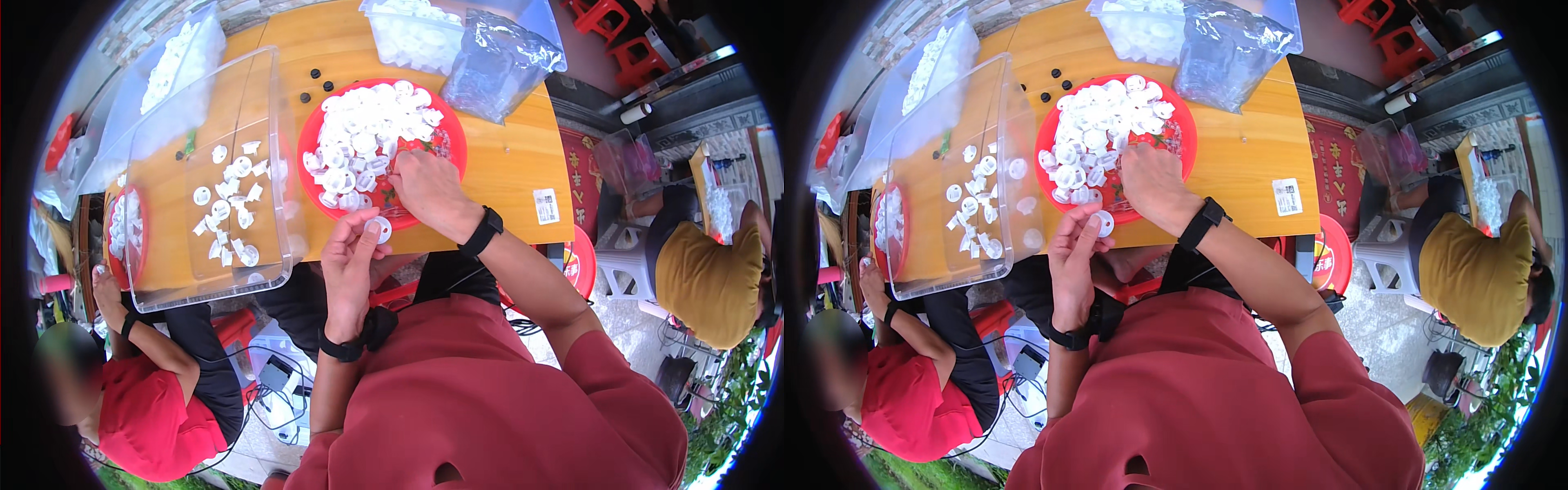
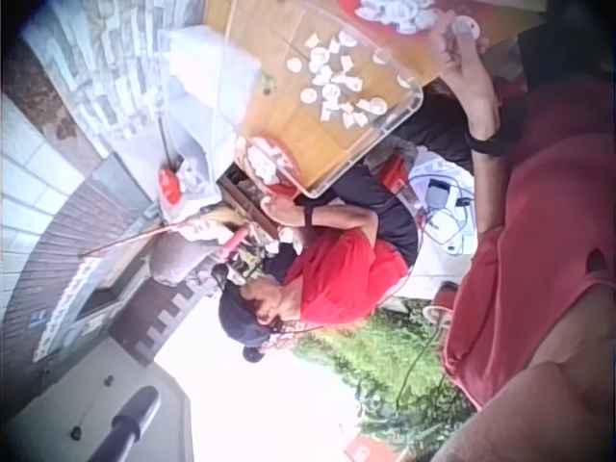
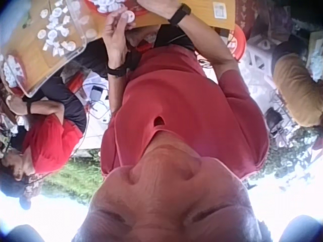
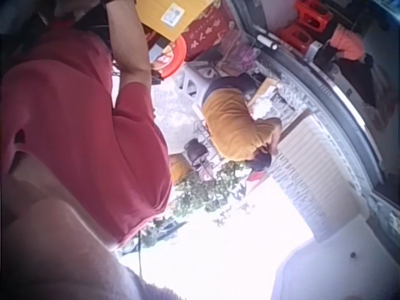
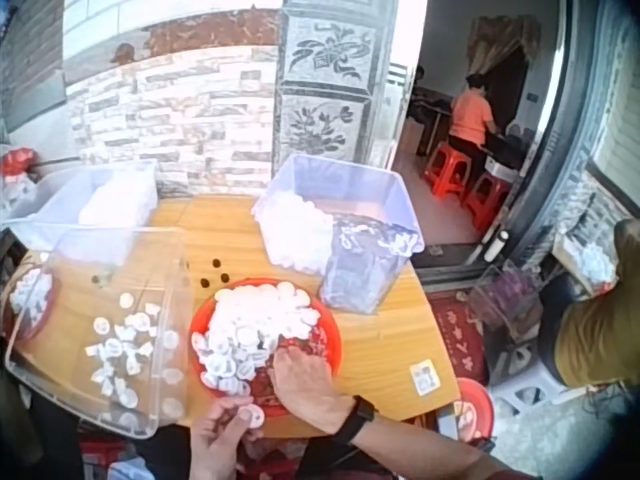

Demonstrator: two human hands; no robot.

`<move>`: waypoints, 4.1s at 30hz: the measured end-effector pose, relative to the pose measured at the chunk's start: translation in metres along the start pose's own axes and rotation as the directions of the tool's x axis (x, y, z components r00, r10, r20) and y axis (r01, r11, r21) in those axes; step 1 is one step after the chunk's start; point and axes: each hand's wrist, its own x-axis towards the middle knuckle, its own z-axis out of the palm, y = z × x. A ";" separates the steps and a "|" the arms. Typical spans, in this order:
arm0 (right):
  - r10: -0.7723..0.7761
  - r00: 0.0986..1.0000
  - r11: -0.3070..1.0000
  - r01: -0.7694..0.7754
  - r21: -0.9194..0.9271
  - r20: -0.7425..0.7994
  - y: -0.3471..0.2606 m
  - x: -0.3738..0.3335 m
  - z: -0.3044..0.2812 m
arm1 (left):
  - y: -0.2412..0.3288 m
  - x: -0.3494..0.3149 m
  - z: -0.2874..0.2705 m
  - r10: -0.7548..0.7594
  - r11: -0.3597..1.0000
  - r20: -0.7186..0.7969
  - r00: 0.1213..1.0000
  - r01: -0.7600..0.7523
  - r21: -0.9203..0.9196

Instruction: Assembling small white plastic components by inserting a smaller part into a base piece at a table.

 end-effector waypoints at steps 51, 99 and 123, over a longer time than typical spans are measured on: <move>-0.509 0.712 0.635 0.690 0.348 -0.483 0.004 -0.056 -0.038 | 0.016 -0.002 0.015 -0.063 0.945 0.088 0.994 0.088 -0.314; -0.325 0.664 0.837 0.534 0.123 -0.673 -0.004 -0.080 -0.035 | 0.019 -0.006 0.023 0.077 0.979 0.010 0.997 -0.073 -0.189; -0.282 0.709 0.889 0.447 0.102 -0.646 -0.014 -0.079 -0.037 | 0.014 -0.010 0.030 0.333 0.933 -0.119 0.935 -0.309 0.184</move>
